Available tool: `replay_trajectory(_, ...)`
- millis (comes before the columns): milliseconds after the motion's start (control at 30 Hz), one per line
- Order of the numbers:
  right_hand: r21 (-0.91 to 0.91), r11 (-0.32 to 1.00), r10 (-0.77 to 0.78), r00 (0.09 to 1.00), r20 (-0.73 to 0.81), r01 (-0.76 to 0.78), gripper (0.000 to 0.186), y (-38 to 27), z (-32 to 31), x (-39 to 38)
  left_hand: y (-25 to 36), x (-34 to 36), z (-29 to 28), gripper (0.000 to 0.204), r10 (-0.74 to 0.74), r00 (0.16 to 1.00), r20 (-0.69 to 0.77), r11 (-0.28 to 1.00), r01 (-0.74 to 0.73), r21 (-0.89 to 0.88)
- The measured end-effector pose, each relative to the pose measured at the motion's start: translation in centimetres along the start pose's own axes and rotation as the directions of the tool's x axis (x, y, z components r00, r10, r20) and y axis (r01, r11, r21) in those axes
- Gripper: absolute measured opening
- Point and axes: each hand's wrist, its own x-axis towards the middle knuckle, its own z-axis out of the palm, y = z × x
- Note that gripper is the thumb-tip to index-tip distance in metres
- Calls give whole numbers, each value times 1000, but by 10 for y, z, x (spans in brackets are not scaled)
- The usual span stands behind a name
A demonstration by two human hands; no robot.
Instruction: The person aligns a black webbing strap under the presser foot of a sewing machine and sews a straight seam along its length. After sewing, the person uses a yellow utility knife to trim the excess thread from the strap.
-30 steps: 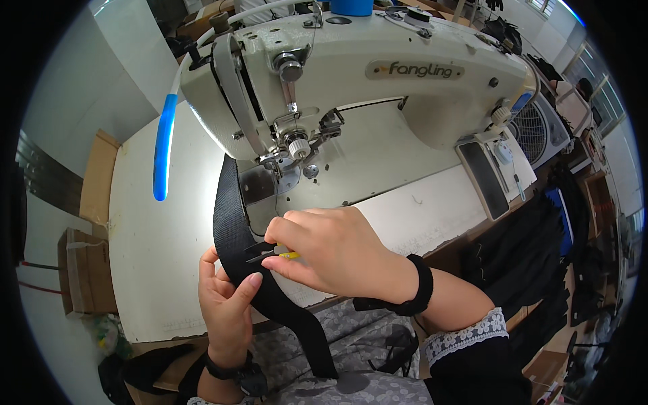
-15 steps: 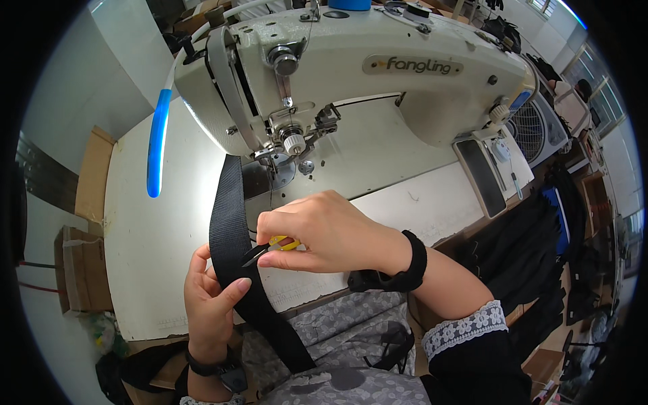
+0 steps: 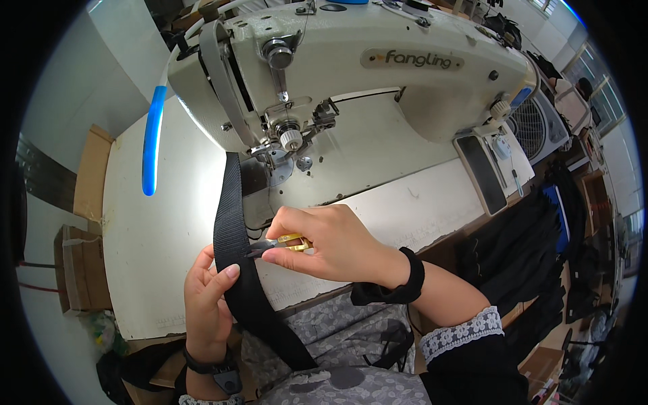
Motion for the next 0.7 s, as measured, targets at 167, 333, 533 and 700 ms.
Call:
replay_trajectory(167, -78, 997, -20, 996, 84, 26, 29, -7, -7, 5, -2, 0, 0, 38, 22, 1000, 7, 999, -23, 34)
replay_trajectory(333, -103, 992, -62, 994, 93, 72, 30, -3, -4, 6, -1, 1, 3, 37, 35, 999, 13, 996, -36, 87)
replay_trajectory(533, -41, 994, 107, 991, 78, -104, 31, -9, -2, 4, 0, 3, 2, 36, 45, 999, 4, 994, -45, 96)
replay_trajectory(700, 48, 992, 122, 991, -47, -120, 31, -2, 5, 3, 3, 10, -1, 35, 33, 999, 31, 995, -36, 96)
